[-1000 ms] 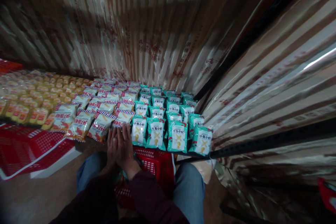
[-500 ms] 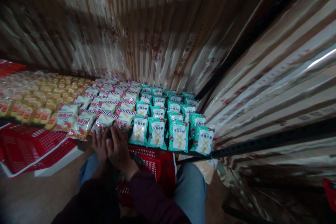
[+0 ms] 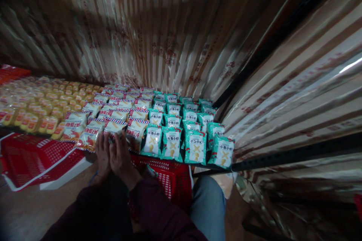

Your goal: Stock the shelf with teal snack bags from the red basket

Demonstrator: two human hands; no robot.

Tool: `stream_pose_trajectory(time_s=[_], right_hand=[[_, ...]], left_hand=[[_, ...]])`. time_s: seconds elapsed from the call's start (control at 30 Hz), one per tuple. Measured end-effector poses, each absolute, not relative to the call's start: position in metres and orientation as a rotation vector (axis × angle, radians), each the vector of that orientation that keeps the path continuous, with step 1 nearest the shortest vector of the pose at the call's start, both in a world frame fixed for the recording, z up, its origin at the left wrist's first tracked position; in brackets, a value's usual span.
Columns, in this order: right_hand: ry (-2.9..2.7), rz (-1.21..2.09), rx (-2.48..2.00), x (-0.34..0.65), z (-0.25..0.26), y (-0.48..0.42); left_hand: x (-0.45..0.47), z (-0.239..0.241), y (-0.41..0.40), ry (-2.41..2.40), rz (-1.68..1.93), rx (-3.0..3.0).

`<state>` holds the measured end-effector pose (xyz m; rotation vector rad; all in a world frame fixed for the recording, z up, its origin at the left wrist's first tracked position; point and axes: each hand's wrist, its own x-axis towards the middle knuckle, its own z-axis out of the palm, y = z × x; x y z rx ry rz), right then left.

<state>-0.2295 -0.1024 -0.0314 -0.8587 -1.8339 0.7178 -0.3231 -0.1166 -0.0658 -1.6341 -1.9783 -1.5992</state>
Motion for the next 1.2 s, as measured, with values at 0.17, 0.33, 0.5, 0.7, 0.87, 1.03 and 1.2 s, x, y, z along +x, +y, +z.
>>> stream_pose_trajectory(time_s=[0.17, 0.33, 0.5, 0.7, 0.87, 1.03, 1.2], right_hand=[[-1.839, 0.754, -0.876, -0.233, -0.039, -0.092], [-1.896, 0.657, -0.859, -0.227, -0.036, -0.096], [-1.979, 0.566, -0.839, -0.220, -0.020, -0.103], [-2.056, 0.514, -0.886, -0.208, -0.007, -0.106], [-2.236, 0.294, -0.871, -0.197, 0.002, -0.105], [-2.358, 0.205, -0.834, -0.207, 0.019, -0.098], [-2.456, 0.197, -0.722, -0.239, 0.024, -0.092]], left_hand=[[-0.322, -0.064, -0.110, -2.051, -1.533, -1.615], [-0.320, -0.063, -0.111, -2.058, -1.426, -1.616], [-0.319, -0.064, -0.113, -2.073, -1.310, -1.580], [-0.314, -0.049, -0.116, -2.107, -1.201, -1.512], [-0.327, -0.050, -0.120, -2.196, -1.319, -1.153], [-0.359, -0.079, -0.124, -2.289, -1.456, -1.071], [-0.371, -0.091, -0.126, -2.349, -1.474, -1.088]])
